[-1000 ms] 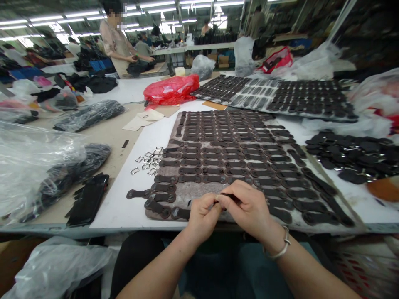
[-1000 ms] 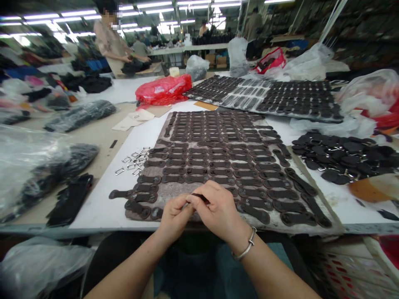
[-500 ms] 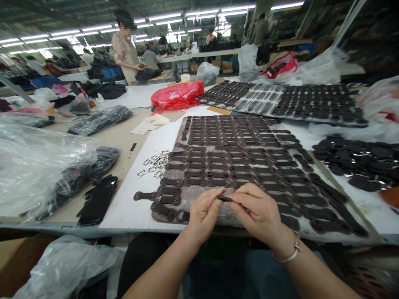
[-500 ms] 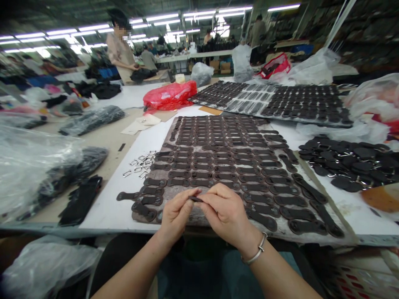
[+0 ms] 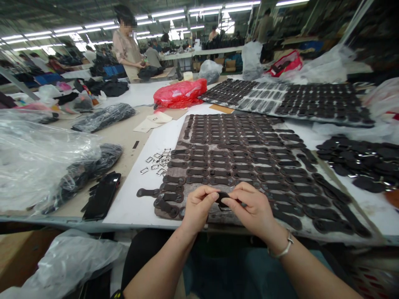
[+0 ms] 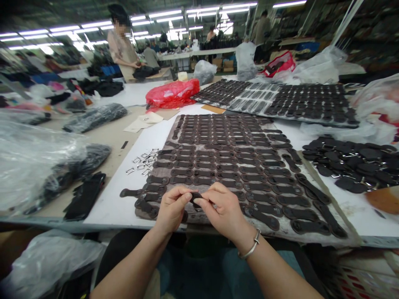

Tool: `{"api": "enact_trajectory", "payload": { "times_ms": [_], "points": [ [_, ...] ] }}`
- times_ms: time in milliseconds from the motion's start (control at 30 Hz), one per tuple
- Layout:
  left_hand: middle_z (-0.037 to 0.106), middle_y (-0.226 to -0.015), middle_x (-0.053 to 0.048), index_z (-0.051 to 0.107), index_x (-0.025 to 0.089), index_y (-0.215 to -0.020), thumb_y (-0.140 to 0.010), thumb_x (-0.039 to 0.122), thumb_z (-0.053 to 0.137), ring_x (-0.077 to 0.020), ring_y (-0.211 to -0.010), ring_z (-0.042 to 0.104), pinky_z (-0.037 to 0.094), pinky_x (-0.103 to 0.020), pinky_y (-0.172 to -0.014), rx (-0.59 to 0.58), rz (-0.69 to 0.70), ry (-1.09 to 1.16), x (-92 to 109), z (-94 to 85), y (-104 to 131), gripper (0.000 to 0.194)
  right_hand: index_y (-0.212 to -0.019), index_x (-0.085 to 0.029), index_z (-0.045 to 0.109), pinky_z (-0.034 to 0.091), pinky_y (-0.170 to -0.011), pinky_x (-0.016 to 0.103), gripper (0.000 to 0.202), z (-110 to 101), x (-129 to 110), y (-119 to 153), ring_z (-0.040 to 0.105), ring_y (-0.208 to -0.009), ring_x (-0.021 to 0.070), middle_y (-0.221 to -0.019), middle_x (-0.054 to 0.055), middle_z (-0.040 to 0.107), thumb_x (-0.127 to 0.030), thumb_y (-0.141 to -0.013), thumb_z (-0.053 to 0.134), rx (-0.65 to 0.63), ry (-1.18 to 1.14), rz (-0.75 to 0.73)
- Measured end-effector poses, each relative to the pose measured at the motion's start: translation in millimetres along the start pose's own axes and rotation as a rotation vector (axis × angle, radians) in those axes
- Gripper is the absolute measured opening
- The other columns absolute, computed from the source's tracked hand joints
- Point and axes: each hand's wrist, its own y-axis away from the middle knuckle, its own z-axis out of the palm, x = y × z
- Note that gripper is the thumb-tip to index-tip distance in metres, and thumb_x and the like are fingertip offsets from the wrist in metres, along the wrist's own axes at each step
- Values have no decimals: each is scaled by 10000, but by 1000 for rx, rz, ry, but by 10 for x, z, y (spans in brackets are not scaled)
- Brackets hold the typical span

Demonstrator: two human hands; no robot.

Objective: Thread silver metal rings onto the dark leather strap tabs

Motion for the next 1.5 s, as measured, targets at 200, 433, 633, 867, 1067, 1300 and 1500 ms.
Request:
{"api": "enact_trajectory", "payload": {
  "times_ms": [200, 433, 633, 867, 1067, 1300, 1500],
  "points": [
    [658, -712, -4, 683, 150, -753, -745, 240, 669, -118, -676, 578, 453, -227, -669, 58, 8, -130, 77, 60, -13, 91, -629, -175, 495, 338, -560, 240, 283, -36, 51, -35, 445, -588, 114, -605, -26, 455, -276, -892, 517, -178, -7, 72],
    [672, -728, -26, 684, 144, -743, -737, 256, 656, -145, -712, 596, 464, -254, -696, 70, 13, -239, 99, 84, -12, 115, -540, -176, 362, 273, -522, 234, 399, -23, 86, -35, 369, -532, 93, -548, -49, 339, -290, -896, 501, -243, -41, 99],
    [643, -773, -31, 658, 137, -902, -772, 328, 628, -144, -740, 564, 434, -255, -703, -22, -54, -153, 125, 76, -26, 234, -551, -181, 359, 288, -551, 241, 393, 72, 134, -13, 375, -567, 108, -569, -40, 349, -300, -900, 493, -144, -112, 136],
    [458, -617, 25, 546, 152, -620, -823, 315, 546, -114, -639, 443, 347, -235, -625, -84, 76, -407, 145, -10, -52, 260, -600, -173, 451, 306, -540, 236, 365, 47, 140, -2, 394, -582, 117, -592, -34, 388, -368, -906, 477, -279, -175, 199],
    [444, -607, 21, 527, 155, -592, -829, 327, 540, -121, -645, 447, 349, -240, -630, -112, 76, -446, 142, -13, -50, 293, -598, -175, 476, 316, -545, 238, 332, 49, 143, -17, 397, -573, 113, -594, -35, 394, -342, -879, 534, -154, -129, 183],
    [643, -917, -69, 618, 140, -998, -777, 376, 622, -185, -859, 577, 443, -291, -795, -175, -6, -251, 82, 46, -8, 324, -611, -179, 523, 360, -563, 243, 296, 43, 176, 4, 456, -592, 124, -609, -22, 449, -315, -873, 544, 34, -145, 172],
    [617, -685, -15, 659, 146, -741, -792, 338, 602, -143, -677, 549, 421, -257, -670, -143, 106, -542, 50, 49, 2, 207, -752, -172, 626, 418, -585, 252, 205, -7, 178, 21, 520, -634, 139, -679, 10, 549, -321, -869, 549, -33, -78, 138]
  ]
}}
